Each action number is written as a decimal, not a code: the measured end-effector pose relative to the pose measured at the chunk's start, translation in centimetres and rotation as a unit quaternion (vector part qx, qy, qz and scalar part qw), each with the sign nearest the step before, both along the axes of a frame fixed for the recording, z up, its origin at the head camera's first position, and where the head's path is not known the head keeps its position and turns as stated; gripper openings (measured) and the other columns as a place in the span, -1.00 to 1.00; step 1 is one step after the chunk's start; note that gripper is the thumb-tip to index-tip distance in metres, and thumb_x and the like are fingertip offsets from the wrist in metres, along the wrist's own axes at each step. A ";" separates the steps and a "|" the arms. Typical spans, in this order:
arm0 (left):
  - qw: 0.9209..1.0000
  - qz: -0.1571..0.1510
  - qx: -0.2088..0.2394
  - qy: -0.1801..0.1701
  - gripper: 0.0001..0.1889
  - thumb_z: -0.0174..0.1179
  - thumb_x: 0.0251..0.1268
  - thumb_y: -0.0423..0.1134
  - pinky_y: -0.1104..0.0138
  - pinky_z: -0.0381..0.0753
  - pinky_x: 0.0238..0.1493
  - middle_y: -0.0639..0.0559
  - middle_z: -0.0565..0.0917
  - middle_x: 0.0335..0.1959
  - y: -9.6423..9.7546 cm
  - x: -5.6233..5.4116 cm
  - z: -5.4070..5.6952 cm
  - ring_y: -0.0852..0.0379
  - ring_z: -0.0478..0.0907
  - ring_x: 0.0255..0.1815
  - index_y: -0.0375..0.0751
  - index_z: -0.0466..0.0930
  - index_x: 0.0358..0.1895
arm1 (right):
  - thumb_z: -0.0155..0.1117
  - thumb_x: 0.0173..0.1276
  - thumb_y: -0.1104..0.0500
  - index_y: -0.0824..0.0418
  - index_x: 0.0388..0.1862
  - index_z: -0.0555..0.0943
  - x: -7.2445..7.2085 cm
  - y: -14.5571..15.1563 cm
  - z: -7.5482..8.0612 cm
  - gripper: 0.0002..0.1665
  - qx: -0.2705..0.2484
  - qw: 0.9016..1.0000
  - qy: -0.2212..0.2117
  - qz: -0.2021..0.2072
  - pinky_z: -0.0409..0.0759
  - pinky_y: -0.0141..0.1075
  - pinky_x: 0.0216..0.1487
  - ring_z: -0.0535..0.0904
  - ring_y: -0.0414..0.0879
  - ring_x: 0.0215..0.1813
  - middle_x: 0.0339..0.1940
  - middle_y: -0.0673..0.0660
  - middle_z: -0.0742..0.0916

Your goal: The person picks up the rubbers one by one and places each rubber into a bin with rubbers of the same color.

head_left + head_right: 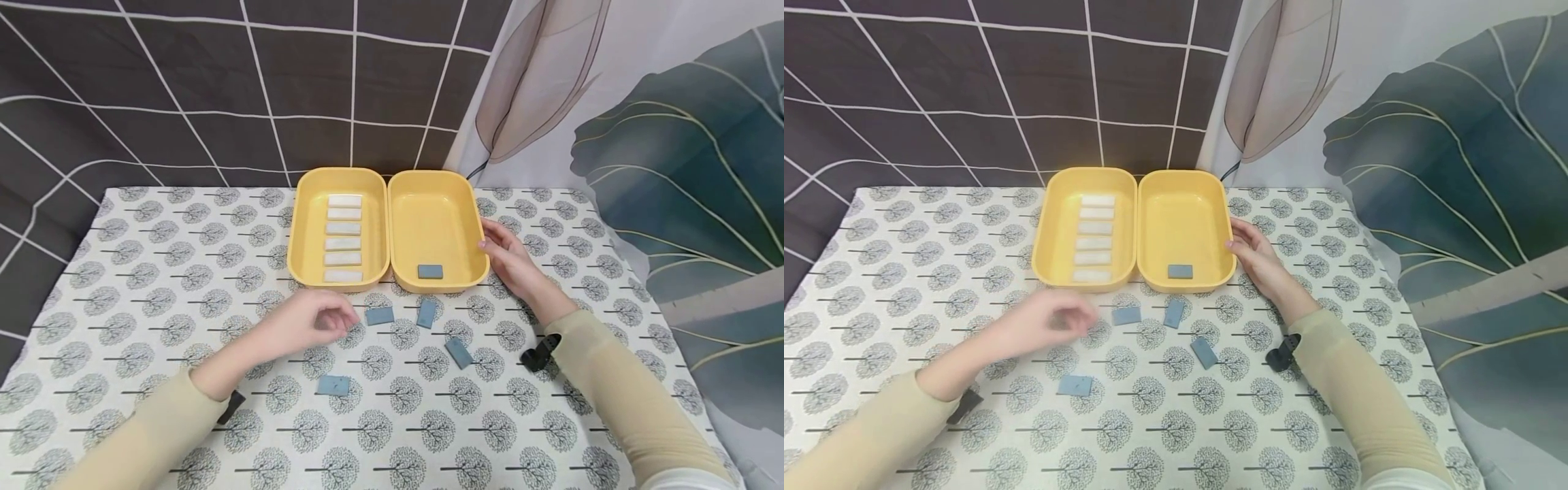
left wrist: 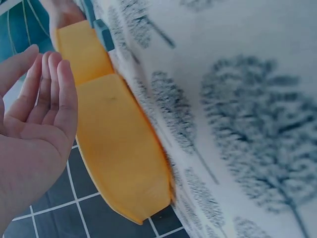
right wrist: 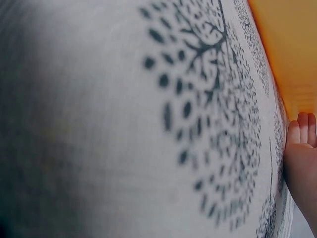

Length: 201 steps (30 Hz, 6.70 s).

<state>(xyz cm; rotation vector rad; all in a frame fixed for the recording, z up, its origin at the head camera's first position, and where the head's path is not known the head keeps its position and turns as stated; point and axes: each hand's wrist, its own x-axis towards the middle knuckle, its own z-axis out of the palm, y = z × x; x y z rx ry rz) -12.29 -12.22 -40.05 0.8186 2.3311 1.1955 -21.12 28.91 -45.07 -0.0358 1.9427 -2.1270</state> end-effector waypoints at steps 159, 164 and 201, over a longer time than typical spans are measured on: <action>0.979 -0.094 -0.128 0.128 -0.87 0.45 0.27 -0.46 0.35 0.70 0.07 -0.10 0.79 -0.17 14.2 -16.5 5.2 0.06 0.68 -0.11 -0.29 0.75 -0.15 | 0.05 0.59 0.40 0.33 0.65 0.19 0.0 0.0 0.1 -0.30 -0.012 1.000 0.010 0.003 0.61 -0.54 0.35 0.54 -0.25 0.30 0.31 -0.10 0.59; 0.977 -0.095 -0.149 0.119 -0.87 0.44 0.28 -0.45 0.35 0.69 0.10 -0.09 0.78 -0.16 14.6 -16.9 4.8 0.07 0.67 -0.09 -0.28 0.76 -0.15 | 0.05 0.59 0.41 0.30 0.62 0.23 0.1 0.0 0.1 -0.34 -0.014 1.000 0.012 0.004 0.61 -0.55 0.35 0.55 -0.25 0.29 0.31 -0.10 0.60; 0.960 -0.157 -0.205 0.109 -0.87 0.48 0.28 -0.38 0.34 0.68 0.12 -0.07 0.82 -0.19 16.1 -17.5 1.3 0.17 0.64 -0.15 -0.25 0.79 -0.14 | 0.01 0.59 0.42 0.37 0.67 0.13 0.1 0.1 0.1 -0.27 -0.008 1.000 0.004 0.004 0.60 -0.54 0.37 0.54 -0.25 0.32 0.32 -0.11 0.59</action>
